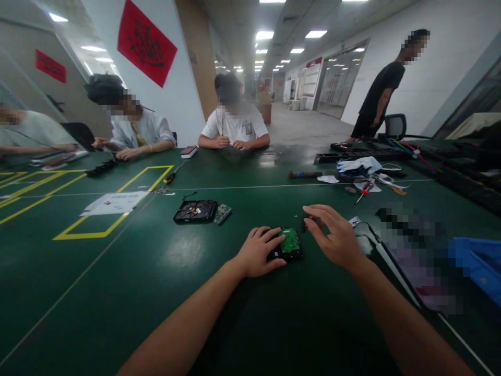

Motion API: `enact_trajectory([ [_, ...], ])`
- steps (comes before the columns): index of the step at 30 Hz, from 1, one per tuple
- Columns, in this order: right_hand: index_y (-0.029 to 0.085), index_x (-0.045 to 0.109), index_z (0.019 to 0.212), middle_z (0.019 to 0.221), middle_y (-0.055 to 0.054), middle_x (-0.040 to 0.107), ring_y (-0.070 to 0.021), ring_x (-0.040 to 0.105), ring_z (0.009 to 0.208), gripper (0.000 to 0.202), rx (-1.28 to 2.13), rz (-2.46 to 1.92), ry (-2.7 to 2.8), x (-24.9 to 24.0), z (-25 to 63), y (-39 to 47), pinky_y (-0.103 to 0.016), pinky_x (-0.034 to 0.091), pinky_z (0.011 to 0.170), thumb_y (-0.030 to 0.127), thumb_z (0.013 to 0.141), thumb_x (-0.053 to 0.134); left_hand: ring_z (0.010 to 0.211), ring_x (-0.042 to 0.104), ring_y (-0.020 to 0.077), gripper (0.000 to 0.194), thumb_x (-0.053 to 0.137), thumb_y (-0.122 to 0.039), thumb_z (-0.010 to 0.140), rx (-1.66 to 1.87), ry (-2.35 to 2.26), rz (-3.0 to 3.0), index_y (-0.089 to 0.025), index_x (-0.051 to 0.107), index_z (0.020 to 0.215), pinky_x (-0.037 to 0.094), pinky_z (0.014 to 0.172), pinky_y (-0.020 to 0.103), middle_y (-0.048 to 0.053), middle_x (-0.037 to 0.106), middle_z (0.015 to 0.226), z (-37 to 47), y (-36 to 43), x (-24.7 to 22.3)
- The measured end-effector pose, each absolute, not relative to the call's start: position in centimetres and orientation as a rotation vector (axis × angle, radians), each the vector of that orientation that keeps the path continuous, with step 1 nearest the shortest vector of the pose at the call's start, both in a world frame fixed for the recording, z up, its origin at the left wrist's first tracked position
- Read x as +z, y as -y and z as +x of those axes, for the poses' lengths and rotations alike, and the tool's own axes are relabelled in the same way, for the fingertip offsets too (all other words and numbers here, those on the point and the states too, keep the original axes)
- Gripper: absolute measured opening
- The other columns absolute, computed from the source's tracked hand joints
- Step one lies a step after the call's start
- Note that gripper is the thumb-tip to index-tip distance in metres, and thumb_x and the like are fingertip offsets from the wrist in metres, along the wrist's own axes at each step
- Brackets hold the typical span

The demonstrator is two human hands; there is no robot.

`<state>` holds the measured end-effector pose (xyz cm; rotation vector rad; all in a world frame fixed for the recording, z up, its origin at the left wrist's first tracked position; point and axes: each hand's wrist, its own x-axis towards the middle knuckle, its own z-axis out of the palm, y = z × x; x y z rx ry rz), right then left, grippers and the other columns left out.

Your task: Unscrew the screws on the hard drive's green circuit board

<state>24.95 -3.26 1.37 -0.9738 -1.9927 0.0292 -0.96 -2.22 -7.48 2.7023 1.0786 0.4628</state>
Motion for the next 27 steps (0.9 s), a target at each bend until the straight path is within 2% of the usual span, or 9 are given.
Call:
enact_trajectory([
  [3, 0.027, 0.068, 0.122, 0.120, -0.008, 0.071, -0.0257, 0.070, 0.100, 0.022, 0.026, -1.001, 2.038, 1.9, 25.3, 3.4, -0.042, 0.060, 0.082, 0.030, 0.102, 0.060, 0.144, 0.037, 0.0400, 0.079, 0.053, -0.072, 0.092, 0.488, -1.081, 2.710, -0.031, 0.040, 0.158, 0.030, 0.117, 0.061, 0.006, 0.039, 0.164, -1.0, 2.3, -7.4],
  [8, 0.024, 0.070, 0.115, 0.103, -0.006, 0.075, -0.0219, 0.069, 0.078, 0.020, 0.055, -1.092, 2.101, 3.2, 25.1, 2.6, -0.039, 0.057, 0.071, 0.033, 0.098, 0.064, 0.142, 0.038, 0.0403, 0.077, 0.056, -0.070, 0.092, 0.499, -1.084, 2.715, -0.032, 0.042, 0.157, 0.031, 0.115, 0.062, 0.006, 0.040, 0.164, -1.0, 2.3, -7.5],
  [14, 0.023, 0.069, 0.112, 0.103, -0.006, 0.072, -0.0200, 0.066, 0.078, 0.017, 0.117, -1.072, 2.139, 3.2, 23.1, 1.3, -0.035, 0.055, 0.069, 0.029, 0.097, 0.065, 0.141, 0.040, 0.0398, 0.078, 0.054, -0.072, 0.092, 0.513, -1.074, 2.723, -0.031, 0.043, 0.157, 0.031, 0.115, 0.062, 0.007, 0.043, 0.162, -1.0, 2.1, -7.8],
  [21, 0.024, 0.069, 0.114, 0.105, -0.007, 0.069, -0.0193, 0.065, 0.077, 0.021, 0.120, -0.968, 1.976, 1.2, 23.1, 1.9, -0.035, 0.056, 0.067, 0.038, 0.098, 0.067, 0.141, 0.042, 0.0395, 0.077, 0.058, -0.073, 0.089, 0.498, -1.066, 2.726, -0.034, 0.046, 0.155, 0.033, 0.115, 0.061, 0.007, 0.045, 0.160, -1.1, 2.0, -7.5],
  [27, 0.023, 0.069, 0.118, 0.105, -0.007, 0.072, -0.0189, 0.066, 0.074, 0.026, 0.160, -0.984, 1.890, 0.0, 24.2, 2.0, -0.036, 0.058, 0.069, 0.040, 0.098, 0.067, 0.140, 0.043, 0.0392, 0.077, 0.059, -0.072, 0.089, 0.525, -1.077, 2.728, -0.034, 0.045, 0.155, 0.032, 0.116, 0.061, 0.006, 0.045, 0.161, -1.1, 2.1, -7.6],
])
